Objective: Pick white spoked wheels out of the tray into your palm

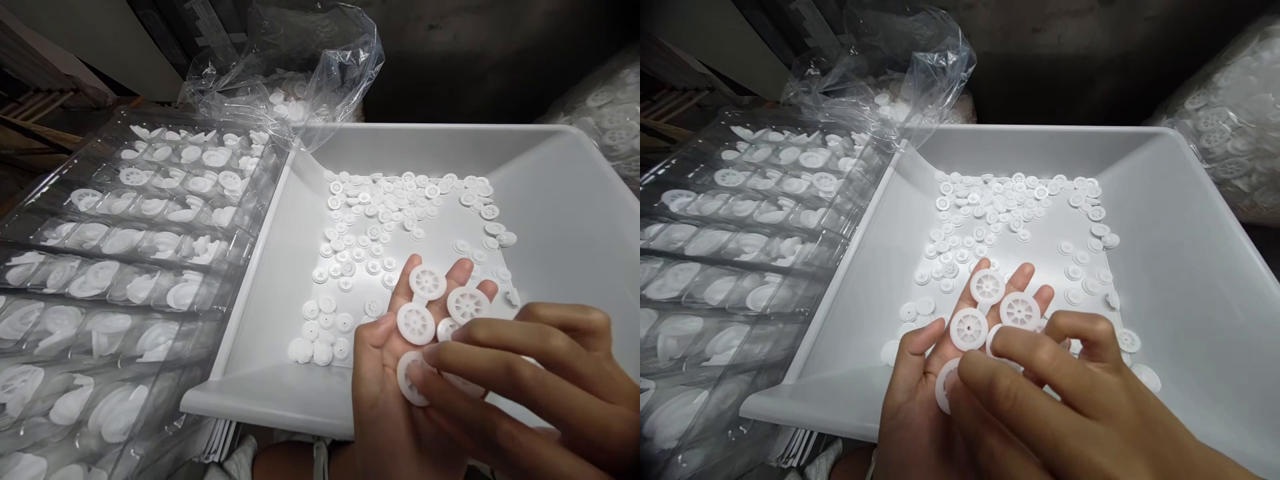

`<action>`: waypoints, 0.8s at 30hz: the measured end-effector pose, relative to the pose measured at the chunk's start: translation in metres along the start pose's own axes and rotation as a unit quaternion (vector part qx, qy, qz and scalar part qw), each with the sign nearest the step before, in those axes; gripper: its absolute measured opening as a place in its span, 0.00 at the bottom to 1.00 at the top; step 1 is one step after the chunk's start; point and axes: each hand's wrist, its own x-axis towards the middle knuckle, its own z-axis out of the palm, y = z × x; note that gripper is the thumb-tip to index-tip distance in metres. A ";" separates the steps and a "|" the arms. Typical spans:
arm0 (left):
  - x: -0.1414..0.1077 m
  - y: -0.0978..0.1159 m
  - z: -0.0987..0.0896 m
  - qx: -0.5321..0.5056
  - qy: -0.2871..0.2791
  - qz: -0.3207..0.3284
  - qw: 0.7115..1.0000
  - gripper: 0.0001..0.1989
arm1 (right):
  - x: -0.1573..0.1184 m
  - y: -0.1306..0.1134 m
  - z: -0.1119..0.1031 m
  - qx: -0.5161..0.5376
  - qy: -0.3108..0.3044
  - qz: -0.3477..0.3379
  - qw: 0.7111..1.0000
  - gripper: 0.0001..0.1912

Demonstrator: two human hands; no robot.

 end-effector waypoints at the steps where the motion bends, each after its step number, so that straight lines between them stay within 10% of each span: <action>1: 0.000 -0.001 0.000 0.005 -0.003 0.000 1.000 0.32 | 0.001 -0.003 0.001 0.004 0.014 0.000 1.000 0.12; 24: 0.003 0.002 -0.005 -0.013 -0.040 -0.035 0.999 0.28 | -0.006 -0.008 0.005 0.013 0.035 -0.008 0.999 0.12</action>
